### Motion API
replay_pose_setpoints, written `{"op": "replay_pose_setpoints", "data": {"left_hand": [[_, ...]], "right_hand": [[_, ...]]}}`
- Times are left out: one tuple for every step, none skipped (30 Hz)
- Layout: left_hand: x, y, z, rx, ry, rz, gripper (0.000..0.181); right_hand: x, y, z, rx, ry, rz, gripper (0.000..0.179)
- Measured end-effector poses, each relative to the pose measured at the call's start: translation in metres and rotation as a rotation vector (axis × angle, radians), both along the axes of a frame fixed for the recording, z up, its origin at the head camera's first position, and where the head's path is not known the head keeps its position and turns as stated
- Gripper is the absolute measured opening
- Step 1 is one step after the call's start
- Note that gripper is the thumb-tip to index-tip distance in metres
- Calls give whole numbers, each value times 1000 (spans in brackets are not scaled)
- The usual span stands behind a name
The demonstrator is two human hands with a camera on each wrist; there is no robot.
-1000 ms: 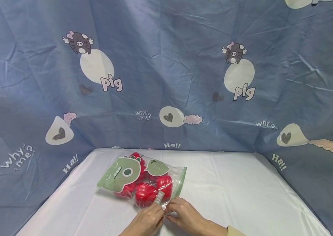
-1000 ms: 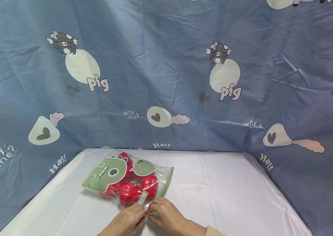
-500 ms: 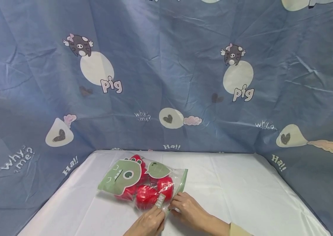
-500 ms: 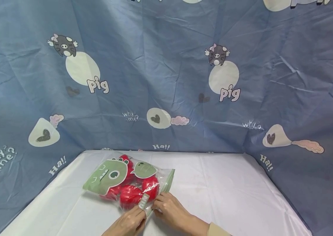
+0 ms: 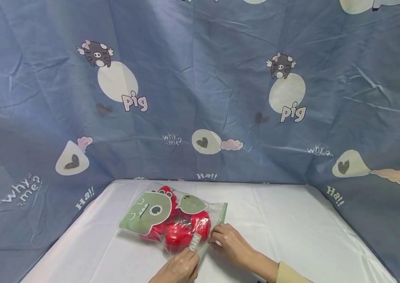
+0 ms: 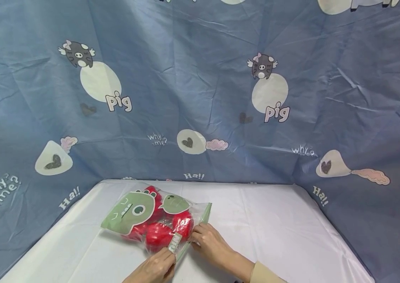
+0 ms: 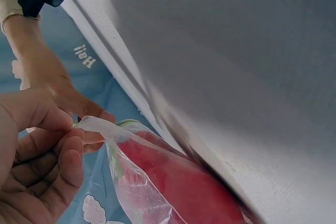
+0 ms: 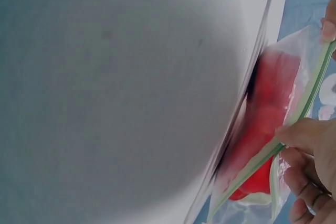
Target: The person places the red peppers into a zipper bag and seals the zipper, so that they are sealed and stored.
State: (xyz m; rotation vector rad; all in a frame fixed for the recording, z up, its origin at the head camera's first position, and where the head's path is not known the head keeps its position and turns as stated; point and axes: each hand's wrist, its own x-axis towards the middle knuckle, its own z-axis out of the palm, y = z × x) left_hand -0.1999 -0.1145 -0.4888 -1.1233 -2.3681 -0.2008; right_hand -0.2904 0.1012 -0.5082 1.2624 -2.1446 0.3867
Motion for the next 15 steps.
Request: {"op": "replay_pose_setpoints", "data": {"left_hand": [[0,0,0,-4,16,-3,24],[0,0,-1,-6,36,-7,25],[-1,0,-1,-6,58,-12,26],[-1,0,-2,-7,78,-18,26],[-1,0,-3,-4,88,-24,27],[-1,0,-3,-3,100,-30,27],[-2,0,-4,1,98,-36,28],[-2,0,-4,4,97,-39,28],[-2,0,-4,8,98,-44,28],[-2,0,-5,11,99,-47,28],[-2,1,-5,13,104,-47,28],[-2,1,-6,13,117,-48,28],[-2,1,-6,17,115,-52,28],[-2,1,-6,20,125,-56,28],[-2,1,-6,22,129,-60,29]], "right_hand": [[-1,1,0,-4,2,1,22],[-2,1,0,-7,1,3,22],[-2,2,0,-10,-4,3,22],[-3,2,0,-10,-7,2,21],[-4,3,0,-11,-10,0,21],[-5,4,0,-12,-11,-4,21],[-6,5,0,-13,-12,-9,20],[-7,6,0,-14,-12,-14,20],[-8,7,1,-15,-11,-19,20],[-9,8,1,-16,-4,-22,20],[-11,10,1,-17,3,-25,20],[-12,11,1,-19,8,-27,20],[-14,12,1,-20,15,-30,20],[-16,14,1,-22,22,-30,20],[-18,15,1,-26,33,-29,20]]}}
